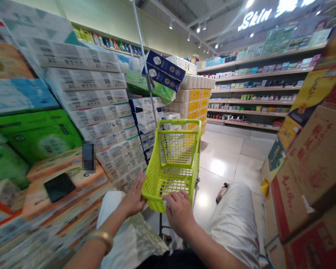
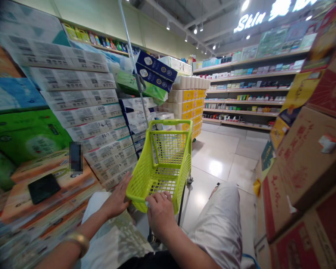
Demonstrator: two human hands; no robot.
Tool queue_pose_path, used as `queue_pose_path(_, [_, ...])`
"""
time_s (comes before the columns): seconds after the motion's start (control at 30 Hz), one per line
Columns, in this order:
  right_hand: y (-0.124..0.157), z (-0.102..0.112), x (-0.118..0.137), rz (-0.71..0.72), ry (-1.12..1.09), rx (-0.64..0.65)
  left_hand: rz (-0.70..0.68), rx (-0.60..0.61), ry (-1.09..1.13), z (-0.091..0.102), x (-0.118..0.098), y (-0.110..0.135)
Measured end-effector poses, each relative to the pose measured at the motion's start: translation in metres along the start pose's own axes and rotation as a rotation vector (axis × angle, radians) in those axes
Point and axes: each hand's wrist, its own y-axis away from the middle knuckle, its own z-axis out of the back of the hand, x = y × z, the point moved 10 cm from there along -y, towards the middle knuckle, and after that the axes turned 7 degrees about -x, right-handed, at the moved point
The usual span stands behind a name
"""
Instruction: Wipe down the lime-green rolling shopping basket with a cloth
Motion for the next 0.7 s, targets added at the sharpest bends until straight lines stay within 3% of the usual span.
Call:
queue_pose_path(0.13, [0.002, 0.004, 0.008, 0.038, -0.051, -0.033, 0.084, -0.021, -0.068, -0.002, 0.013, 0.004])
queue_pose_path(0.27, [0.01, 0.03, -0.002, 0.052, -0.133, -0.163, 0.207, -0.177, -0.12, 0.003, 0.006, 0.01])
queue_pose_path(0.4, [0.015, 0.049, -0.021, 0.021, -0.064, -0.278, 0.11, -0.289, -0.067, 0.004, -0.052, 0.009])
queue_pose_path(0.53, [0.014, 0.031, -0.011, 0.095, -0.101, -0.142, -0.084, -0.166, 0.042, -0.01, -0.115, 0.008])
queue_pose_path(0.6, [0.013, 0.024, -0.008, 0.144, -0.132, -0.078, -0.08, -0.156, 0.041, -0.009, -0.125, 0.01])
queue_pose_path(0.7, [0.006, 0.03, -0.03, 0.105, -0.108, -0.122, -0.066, -0.175, 0.01, -0.005, -0.126, 0.014])
